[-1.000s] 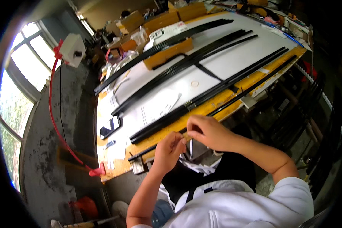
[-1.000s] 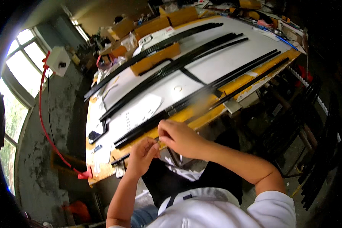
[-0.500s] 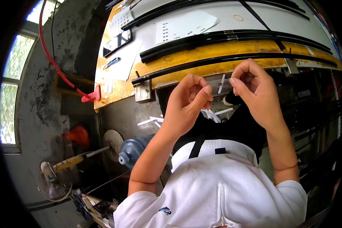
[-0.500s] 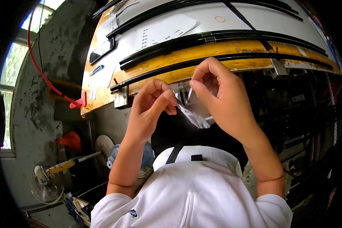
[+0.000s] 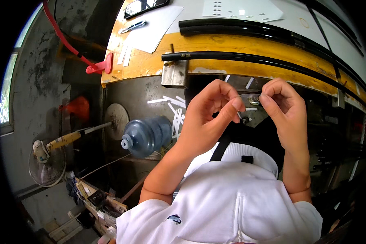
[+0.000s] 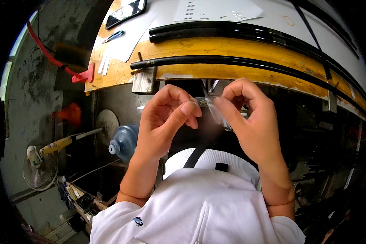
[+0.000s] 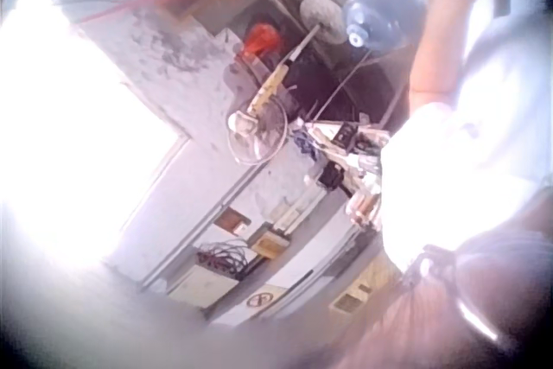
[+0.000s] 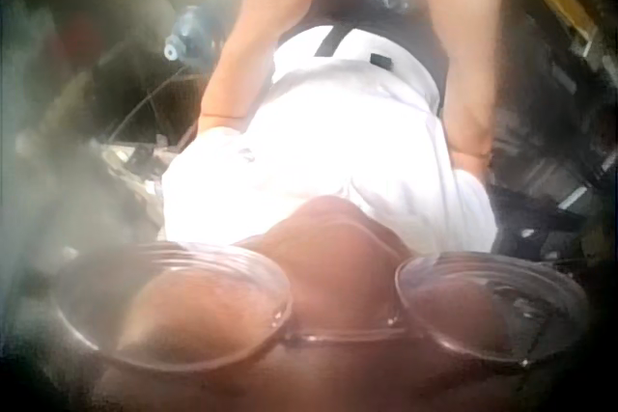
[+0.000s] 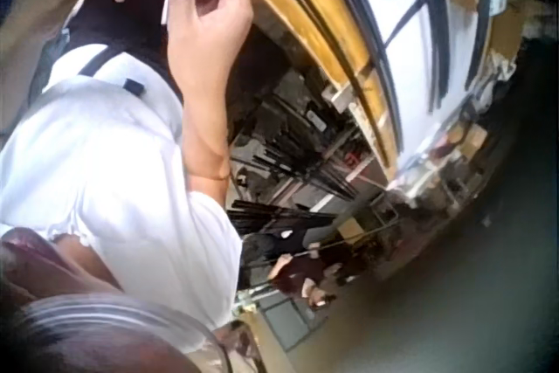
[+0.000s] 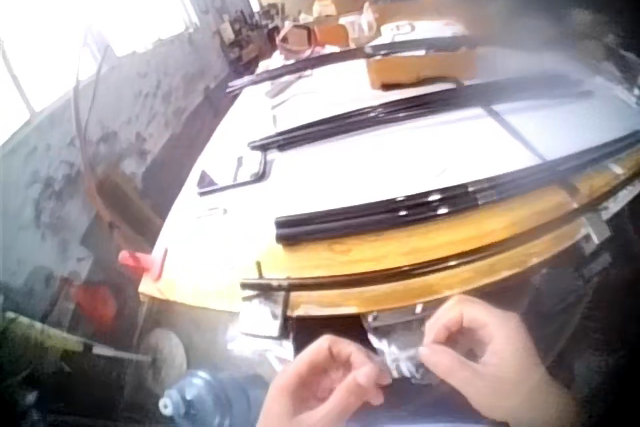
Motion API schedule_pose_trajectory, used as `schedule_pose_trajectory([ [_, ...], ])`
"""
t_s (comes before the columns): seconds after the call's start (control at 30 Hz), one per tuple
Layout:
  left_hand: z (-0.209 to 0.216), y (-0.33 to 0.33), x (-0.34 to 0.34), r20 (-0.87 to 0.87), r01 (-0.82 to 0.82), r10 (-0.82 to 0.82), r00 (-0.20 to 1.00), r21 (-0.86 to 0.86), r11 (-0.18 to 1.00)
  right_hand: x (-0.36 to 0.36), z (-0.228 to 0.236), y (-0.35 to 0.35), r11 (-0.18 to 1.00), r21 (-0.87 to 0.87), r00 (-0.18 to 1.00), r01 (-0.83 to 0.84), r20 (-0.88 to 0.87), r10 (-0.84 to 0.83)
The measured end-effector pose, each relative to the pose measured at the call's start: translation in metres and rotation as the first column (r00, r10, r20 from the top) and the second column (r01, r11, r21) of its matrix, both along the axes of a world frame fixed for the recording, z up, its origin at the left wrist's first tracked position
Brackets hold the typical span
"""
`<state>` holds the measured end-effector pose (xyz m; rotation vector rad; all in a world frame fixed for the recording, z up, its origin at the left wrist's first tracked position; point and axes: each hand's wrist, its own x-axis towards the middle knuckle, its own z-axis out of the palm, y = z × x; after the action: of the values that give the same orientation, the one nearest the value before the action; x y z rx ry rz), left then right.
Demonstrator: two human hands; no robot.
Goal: The person picks up small adhesive labels from a sheet and applies them to the ends of several black rods. They peel each label, position it on a rod end, and smooth it down before moving to the next rod.
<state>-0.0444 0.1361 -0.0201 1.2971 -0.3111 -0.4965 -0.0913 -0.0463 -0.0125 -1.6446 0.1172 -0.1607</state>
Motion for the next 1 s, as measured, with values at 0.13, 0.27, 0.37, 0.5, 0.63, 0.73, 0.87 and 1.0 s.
schedule_pose_trajectory([
  [0.13,0.002,0.015,0.007,0.164,-0.155,0.12,0.979,0.22,0.963,0.013,-0.006,0.015,0.993,-0.117,0.995,-0.004,0.099,0.015],
  [0.27,0.002,0.025,0.02,0.508,-0.405,0.198,0.838,0.337,0.85,0.036,-0.005,0.037,0.932,-0.356,0.965,0.072,0.262,0.025],
  [0.37,0.004,0.042,0.037,0.592,-0.508,0.236,0.77,0.347,0.788,0.061,-0.004,0.053,0.871,-0.466,0.931,0.153,0.365,0.032],
  [0.5,0.003,0.058,0.067,0.615,-0.575,0.286,0.734,0.341,0.744,0.087,-0.001,0.07,0.805,-0.567,0.931,0.172,0.36,0.055],
  [0.63,-0.004,0.062,0.088,0.68,-0.604,0.214,0.702,0.409,0.684,0.107,-0.011,0.08,0.734,-0.64,0.93,0.229,0.367,0.03],
  [0.73,-0.014,0.063,0.1,0.729,-0.618,0.145,0.669,0.438,0.653,0.113,-0.019,0.083,0.703,-0.673,0.944,0.228,0.33,0.009],
  [0.87,-0.015,0.062,0.105,0.705,-0.592,0.095,0.703,0.506,0.627,0.115,-0.022,0.086,0.628,-0.747,0.957,0.217,0.289,0.012],
  [1.0,-0.011,0.062,0.105,0.667,-0.552,0.065,0.742,0.553,0.624,0.114,-0.022,0.088,0.623,-0.764,0.974,0.168,0.225,0.014],
])
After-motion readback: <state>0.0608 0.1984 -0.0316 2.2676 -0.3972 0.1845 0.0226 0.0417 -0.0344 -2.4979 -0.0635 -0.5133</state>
